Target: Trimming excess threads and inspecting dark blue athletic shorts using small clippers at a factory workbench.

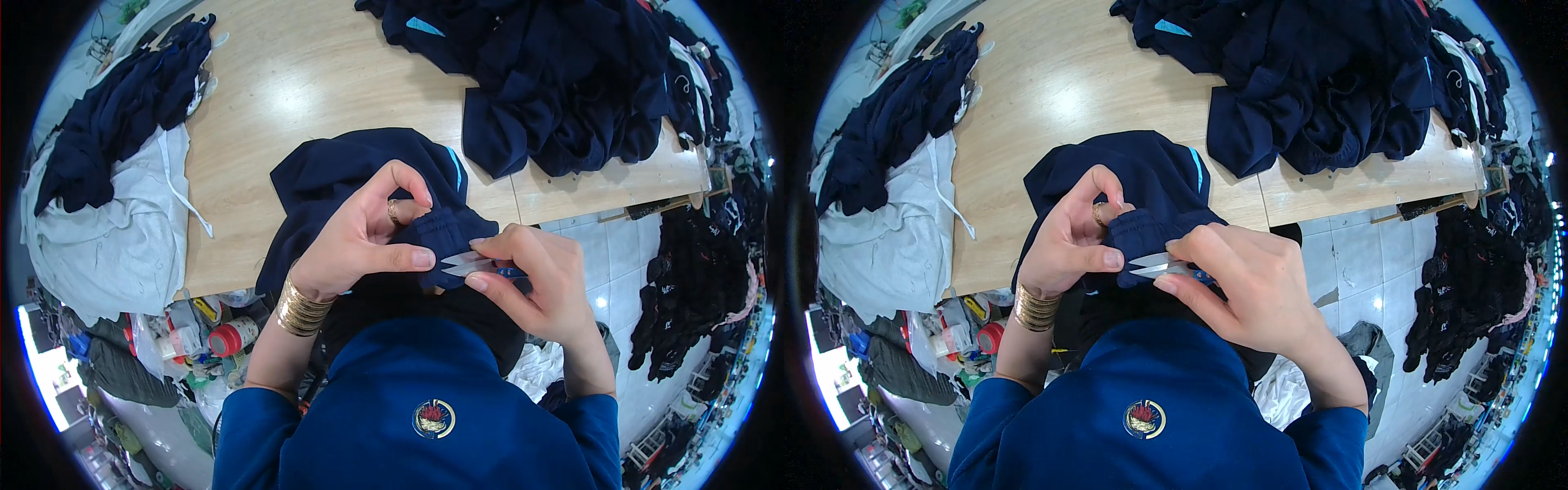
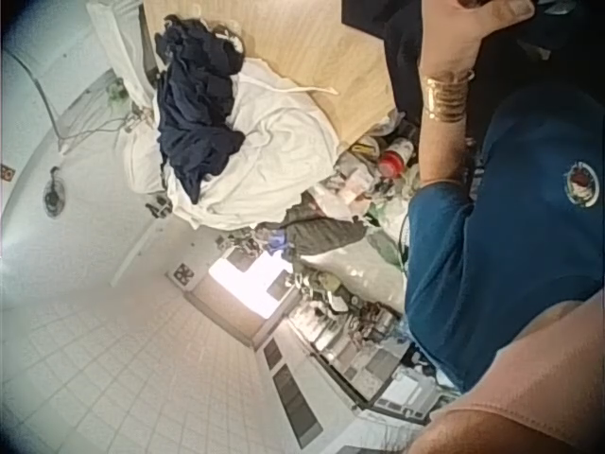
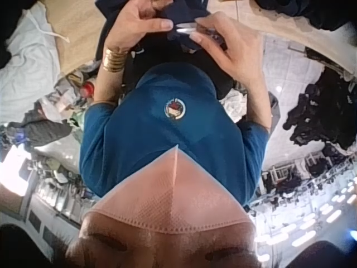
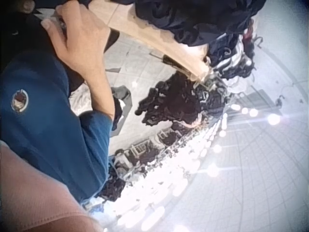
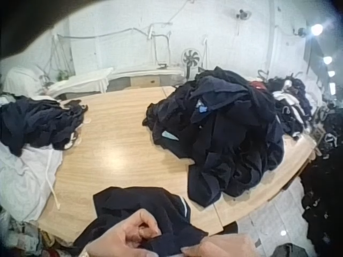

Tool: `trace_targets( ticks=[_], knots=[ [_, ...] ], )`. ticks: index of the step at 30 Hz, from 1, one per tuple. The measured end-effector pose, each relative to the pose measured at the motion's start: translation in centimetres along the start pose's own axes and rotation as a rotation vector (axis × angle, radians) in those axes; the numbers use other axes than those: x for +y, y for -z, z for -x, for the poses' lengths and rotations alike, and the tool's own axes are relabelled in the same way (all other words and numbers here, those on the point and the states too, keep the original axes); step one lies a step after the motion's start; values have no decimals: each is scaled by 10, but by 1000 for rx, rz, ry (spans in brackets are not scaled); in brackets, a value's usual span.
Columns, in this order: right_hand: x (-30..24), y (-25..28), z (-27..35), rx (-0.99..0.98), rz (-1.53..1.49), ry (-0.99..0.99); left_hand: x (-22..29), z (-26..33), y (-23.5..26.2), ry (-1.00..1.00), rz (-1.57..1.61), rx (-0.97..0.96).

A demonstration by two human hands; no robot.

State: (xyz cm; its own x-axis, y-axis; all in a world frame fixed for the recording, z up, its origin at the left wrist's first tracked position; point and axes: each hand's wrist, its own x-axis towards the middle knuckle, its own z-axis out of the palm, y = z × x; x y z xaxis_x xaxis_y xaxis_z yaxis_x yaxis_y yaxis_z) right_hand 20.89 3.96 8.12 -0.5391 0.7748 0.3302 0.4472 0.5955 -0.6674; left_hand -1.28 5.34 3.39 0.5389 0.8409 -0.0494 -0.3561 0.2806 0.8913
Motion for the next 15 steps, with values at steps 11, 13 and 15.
trace_targets(
  ticks=[11,13,15],
  knots=[
    [0,1,-2,16,138,114,1,-3,-3,-2,-15,14],
    [1,1,-2,9,95,69,0,-4,-1,-7,-36,20],
    [4,0,0,2,53,24,0,-2,2,4,-45,10]
  ],
)
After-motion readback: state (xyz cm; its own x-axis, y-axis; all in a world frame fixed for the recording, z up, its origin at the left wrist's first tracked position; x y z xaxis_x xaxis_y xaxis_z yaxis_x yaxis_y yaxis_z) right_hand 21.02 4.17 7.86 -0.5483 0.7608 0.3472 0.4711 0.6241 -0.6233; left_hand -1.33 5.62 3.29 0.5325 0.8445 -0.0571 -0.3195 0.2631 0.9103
